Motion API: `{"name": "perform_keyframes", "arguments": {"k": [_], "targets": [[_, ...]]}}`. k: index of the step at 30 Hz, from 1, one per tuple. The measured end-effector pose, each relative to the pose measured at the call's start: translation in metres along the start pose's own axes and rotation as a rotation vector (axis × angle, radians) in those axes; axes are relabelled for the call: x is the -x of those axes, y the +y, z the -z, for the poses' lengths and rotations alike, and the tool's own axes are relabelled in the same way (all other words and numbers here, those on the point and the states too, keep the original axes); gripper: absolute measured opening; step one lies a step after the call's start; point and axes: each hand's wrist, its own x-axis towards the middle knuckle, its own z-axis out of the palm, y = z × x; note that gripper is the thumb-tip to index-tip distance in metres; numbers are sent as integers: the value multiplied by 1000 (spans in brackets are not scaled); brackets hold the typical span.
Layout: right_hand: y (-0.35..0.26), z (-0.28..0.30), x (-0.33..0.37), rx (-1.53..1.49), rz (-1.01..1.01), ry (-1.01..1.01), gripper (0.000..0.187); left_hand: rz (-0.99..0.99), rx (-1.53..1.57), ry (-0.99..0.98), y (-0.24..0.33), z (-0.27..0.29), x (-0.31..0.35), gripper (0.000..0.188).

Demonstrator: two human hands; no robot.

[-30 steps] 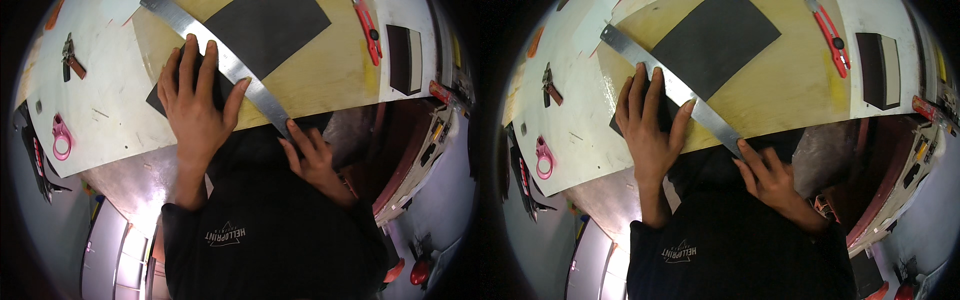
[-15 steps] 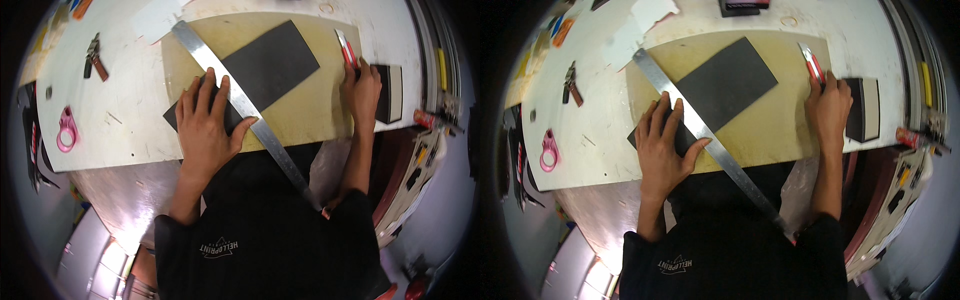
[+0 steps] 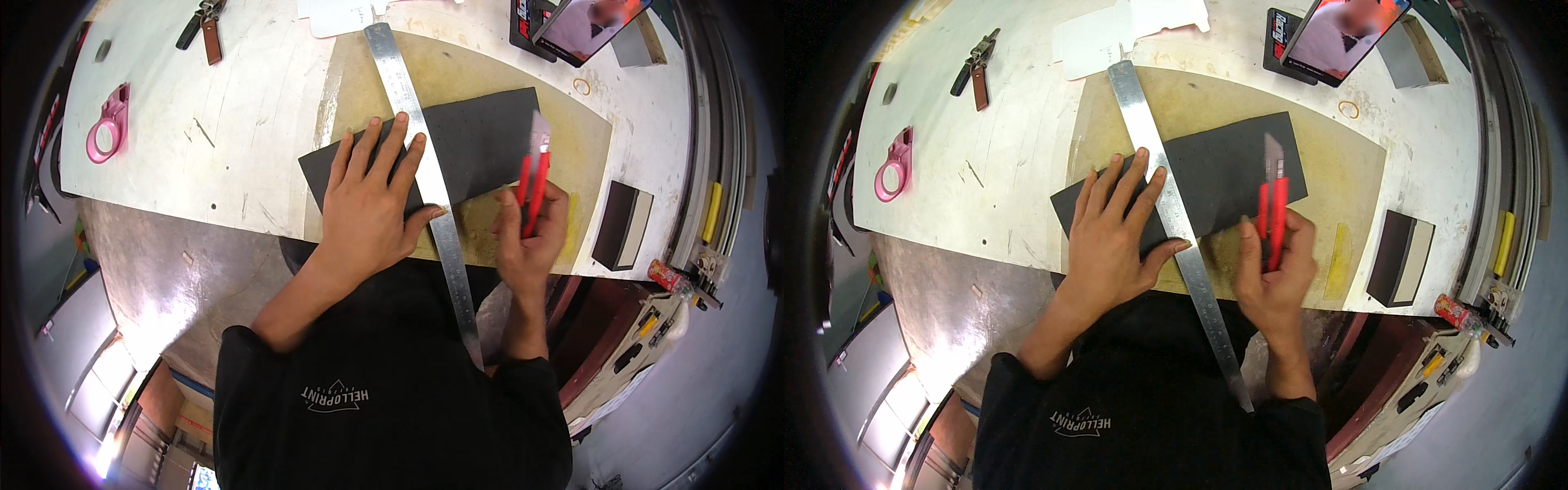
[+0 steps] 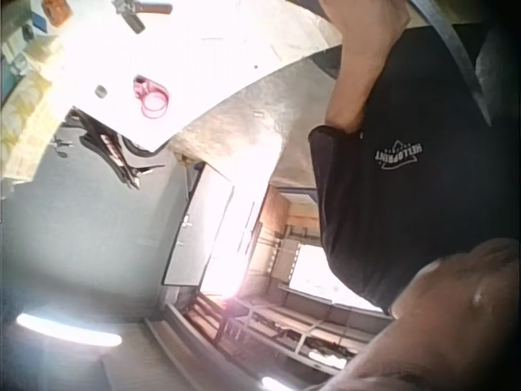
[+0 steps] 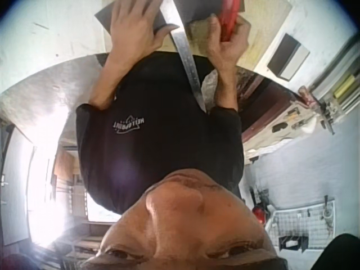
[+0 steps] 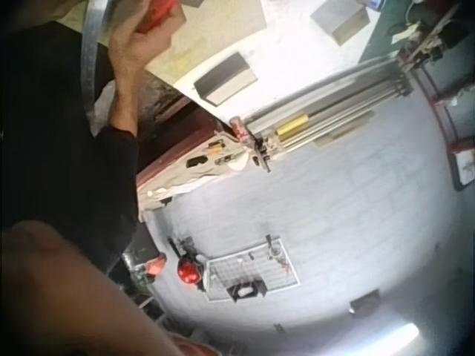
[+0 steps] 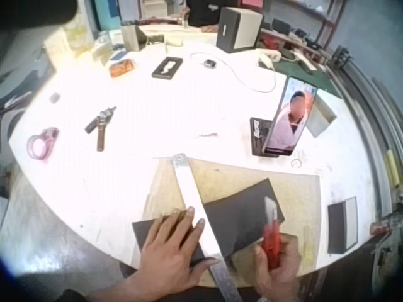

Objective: The person measures and cuts a dark rectangular sheet using a metal ruler and a red utility knife. After cutting, they fold the sheet and fit it into a small rectangular box, then repeat the cutting process on another sheet.

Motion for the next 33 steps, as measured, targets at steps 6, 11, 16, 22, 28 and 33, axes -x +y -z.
{"name": "perform_keyframes", "arguments": {"k": [6,11,16,22,28,33], "targets": [[1,-26,3,-58,41,-118,49,9,22,-31,4,-1,0,82],[4,-30,11,-105,-41,-107,52,70,-30,-71,23,-11,2,82],[4,-27,22,-162,-123,-138,54,73,-80,-53,21,-7,1,81],[-11,-22,17,-28,31,-191,58,28,-21,-32,8,5,-4,78],[-35,-40,-5,312,366,-256,60,16,-28,-12,7,7,-5,81],[-41,-43,-9,400,336,-296,63,16,-10,-15,9,8,-9,82]]}}
